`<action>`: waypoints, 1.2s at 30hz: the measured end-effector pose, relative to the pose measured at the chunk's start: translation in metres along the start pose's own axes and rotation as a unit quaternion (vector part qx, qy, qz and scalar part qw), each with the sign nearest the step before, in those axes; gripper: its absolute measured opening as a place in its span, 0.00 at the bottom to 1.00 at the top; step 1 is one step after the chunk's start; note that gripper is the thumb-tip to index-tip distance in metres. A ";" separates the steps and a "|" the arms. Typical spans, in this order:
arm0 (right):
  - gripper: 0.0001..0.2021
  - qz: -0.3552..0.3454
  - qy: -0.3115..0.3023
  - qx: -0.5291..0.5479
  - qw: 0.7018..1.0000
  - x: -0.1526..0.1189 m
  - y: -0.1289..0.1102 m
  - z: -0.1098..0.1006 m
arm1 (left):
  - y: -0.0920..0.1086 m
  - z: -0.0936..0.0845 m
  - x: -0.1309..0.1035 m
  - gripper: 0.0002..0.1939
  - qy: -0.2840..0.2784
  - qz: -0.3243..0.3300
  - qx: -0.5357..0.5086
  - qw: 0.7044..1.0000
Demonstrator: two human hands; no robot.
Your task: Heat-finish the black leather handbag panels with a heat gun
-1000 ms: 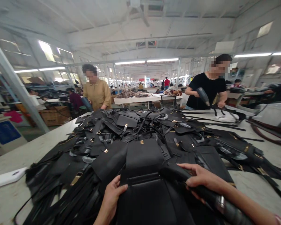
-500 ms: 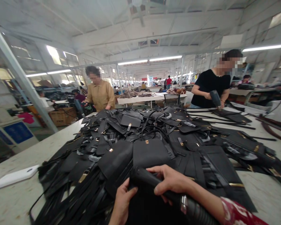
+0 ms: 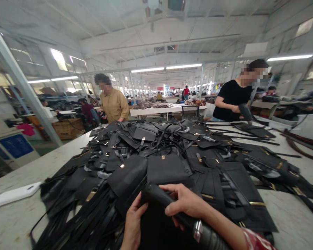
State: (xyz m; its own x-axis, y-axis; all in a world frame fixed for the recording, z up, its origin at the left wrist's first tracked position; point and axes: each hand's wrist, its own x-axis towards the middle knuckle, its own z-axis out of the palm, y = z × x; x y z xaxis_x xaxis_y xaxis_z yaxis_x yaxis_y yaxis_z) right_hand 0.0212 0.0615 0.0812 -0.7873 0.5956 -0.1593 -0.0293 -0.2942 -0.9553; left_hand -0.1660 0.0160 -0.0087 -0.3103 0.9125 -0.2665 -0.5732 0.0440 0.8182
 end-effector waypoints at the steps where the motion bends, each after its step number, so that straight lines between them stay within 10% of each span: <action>1: 0.38 0.007 0.000 0.002 1.000 0.003 0.003 0.003 | -0.002 0.000 -0.001 0.28 -0.006 -0.005 0.001 1.000; 19: 0.36 -0.089 0.137 0.008 0.987 0.015 0.011 0.013 | -0.009 0.003 -0.002 0.27 -0.042 -0.009 -0.035 0.998; 29: 0.37 -0.058 0.165 0.017 0.985 -0.040 0.024 0.006 | -0.013 0.000 0.002 0.23 0.009 0.095 0.064 0.993; 36: 0.39 -0.033 0.216 0.003 0.976 -0.059 0.028 0.025 | -0.011 -0.003 0.001 0.08 -0.009 0.331 0.424 0.843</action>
State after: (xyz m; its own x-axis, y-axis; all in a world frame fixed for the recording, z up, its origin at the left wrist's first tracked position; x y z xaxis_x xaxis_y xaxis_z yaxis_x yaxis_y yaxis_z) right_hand 0.0511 -0.0008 0.0704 -0.4513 0.8720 -0.1896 -0.0751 -0.2488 -0.9656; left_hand -0.1623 0.0155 -0.0190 -0.3329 0.8573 0.3927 0.4723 -0.2088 0.8564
